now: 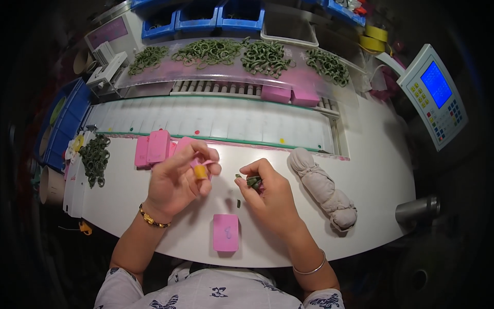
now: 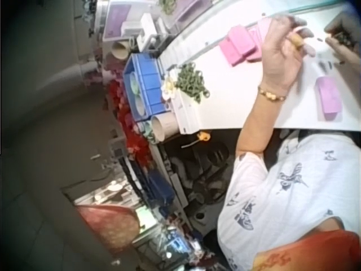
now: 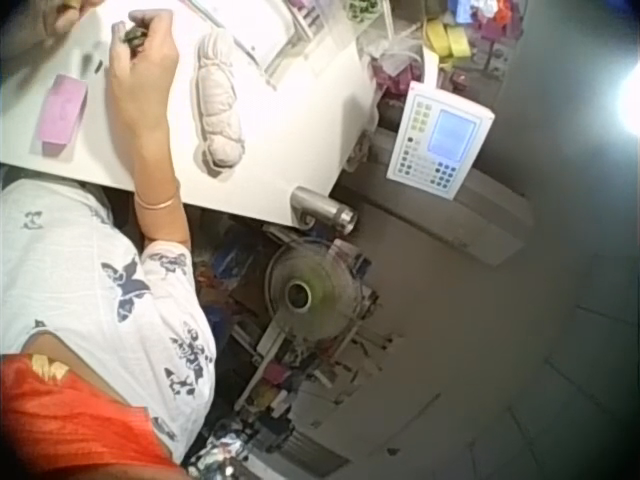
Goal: The person assembles small keychains by opening pink plastic cases, inserting a yellow core and a green coiled ring, then closing the cases. Completed units are placed on a conveyor belt that transports them away. The person repeats this process for multiple units throughout the clip.
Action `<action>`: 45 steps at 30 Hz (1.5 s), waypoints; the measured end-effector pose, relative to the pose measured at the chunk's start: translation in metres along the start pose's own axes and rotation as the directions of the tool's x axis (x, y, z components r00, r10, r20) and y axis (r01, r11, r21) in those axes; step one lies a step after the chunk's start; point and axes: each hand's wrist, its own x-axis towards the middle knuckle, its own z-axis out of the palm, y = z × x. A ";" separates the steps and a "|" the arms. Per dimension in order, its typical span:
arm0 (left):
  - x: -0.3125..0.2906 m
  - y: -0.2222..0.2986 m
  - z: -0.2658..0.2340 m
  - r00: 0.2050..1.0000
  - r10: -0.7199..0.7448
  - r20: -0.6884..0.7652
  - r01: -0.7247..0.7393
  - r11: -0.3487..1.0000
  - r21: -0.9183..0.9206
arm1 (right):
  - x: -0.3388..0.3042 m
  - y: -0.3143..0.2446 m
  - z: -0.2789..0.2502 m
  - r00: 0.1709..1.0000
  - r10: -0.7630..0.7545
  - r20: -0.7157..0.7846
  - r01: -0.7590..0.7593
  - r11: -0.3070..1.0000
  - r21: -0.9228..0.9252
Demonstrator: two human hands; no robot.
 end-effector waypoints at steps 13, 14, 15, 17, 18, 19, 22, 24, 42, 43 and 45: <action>-0.008 -0.023 0.016 0.992 0.125 0.035 -0.097 0.537 0.838 | -0.006 -0.002 0.008 0.994 -0.104 0.030 0.108 0.984 -0.143; -0.008 -0.024 0.016 0.986 0.161 0.028 -0.112 0.541 0.833 | -0.005 -0.002 0.007 0.998 -0.056 0.011 0.056 0.997 -0.062; -0.009 -0.025 0.017 0.980 0.198 0.021 -0.128 0.545 0.829 | -0.004 -0.002 0.004 1.000 -0.005 -0.004 0.005 1.000 0.021; -0.007 -0.030 0.013 0.911 0.392 0.127 -0.291 0.394 0.872 | -0.002 -0.003 0.000 0.996 0.087 0.002 -0.086 0.983 0.165; -0.005 -0.032 0.010 0.859 0.477 0.186 -0.361 0.305 0.882 | -0.001 -0.003 -0.003 0.992 0.128 0.021 -0.130 0.966 0.225; -0.004 -0.031 0.006 0.836 0.495 0.238 -0.393 0.235 0.889 | -0.001 -0.003 -0.007 0.985 0.169 0.041 -0.174 0.944 0.282; -0.004 -0.028 0.008 0.801 0.529 0.280 -0.432 0.187 0.882 | 0.001 -0.007 -0.016 0.962 0.243 0.124 -0.273 0.848 0.455; -0.004 -0.029 0.005 0.791 0.536 0.294 -0.443 0.170 0.880 | 0.002 -0.009 -0.020 0.954 0.232 0.190 -0.299 0.784 0.544; -0.006 -0.032 0.010 0.701 0.526 0.483 -0.606 0.081 0.791 | 0.003 0.009 -0.009 0.971 0.127 0.202 -0.218 0.819 0.531; -0.009 -0.033 0.011 0.733 0.511 0.449 -0.585 0.136 0.799 | 0.004 0.007 -0.012 0.968 0.139 0.209 -0.232 0.813 0.534; -0.008 -0.033 0.012 0.759 0.504 0.413 -0.560 0.181 0.808 | 0.008 0.001 -0.023 0.957 0.155 0.245 -0.256 0.848 0.464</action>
